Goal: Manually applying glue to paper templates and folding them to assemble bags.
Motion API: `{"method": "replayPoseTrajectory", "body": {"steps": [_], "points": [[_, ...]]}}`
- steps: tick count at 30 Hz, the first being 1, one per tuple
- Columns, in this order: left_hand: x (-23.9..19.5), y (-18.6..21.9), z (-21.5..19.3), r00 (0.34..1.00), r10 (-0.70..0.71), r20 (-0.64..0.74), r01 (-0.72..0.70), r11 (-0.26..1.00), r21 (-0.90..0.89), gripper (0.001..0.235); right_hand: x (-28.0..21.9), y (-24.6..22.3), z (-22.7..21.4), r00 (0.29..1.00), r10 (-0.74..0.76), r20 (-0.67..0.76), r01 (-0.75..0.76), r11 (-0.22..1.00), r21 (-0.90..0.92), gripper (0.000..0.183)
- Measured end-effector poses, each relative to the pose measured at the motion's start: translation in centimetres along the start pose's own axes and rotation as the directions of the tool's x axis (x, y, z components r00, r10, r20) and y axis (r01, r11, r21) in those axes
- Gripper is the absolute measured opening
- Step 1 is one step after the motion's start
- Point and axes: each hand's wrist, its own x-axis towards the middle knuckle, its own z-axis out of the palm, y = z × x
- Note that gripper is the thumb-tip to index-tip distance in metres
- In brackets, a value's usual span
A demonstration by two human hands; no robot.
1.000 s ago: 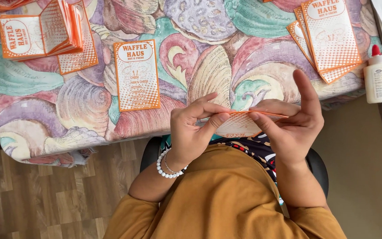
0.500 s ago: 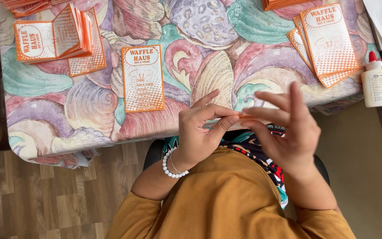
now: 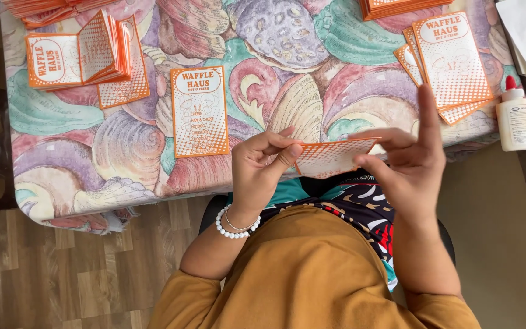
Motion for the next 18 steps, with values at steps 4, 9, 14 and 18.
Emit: {"method": "replayPoseTrajectory", "body": {"steps": [4, 9, 14, 18], "points": [[1.2, 1.2, -0.7, 0.986, 0.114, 0.119, -0.124, 0.989, 0.081, 0.009, 0.3, -0.2, -0.4, 0.993, 0.078, -0.088, -0.082, 0.996, -0.045, 0.105], [3.1, 3.5, 0.7, 0.826, 0.359, 0.434, -0.535, 0.74, 0.408, 0.052, 1.6, -3.1, -0.2, 0.978, 0.178, 0.107, -0.101, 0.858, -0.505, 0.112], [2.6, 0.9, 2.8, 0.828, 0.494, 0.264, -0.561, 0.74, 0.371, 0.007, 1.4, -3.0, -2.5, 0.974, 0.128, 0.185, -0.002, 0.826, -0.564, 0.113], [2.3, -0.2, 2.3, 0.907, 0.411, 0.091, -0.418, 0.854, 0.309, 0.012, 0.7, -1.2, -4.0, 0.99, 0.127, 0.062, -0.092, 0.912, -0.4, 0.1]]}}
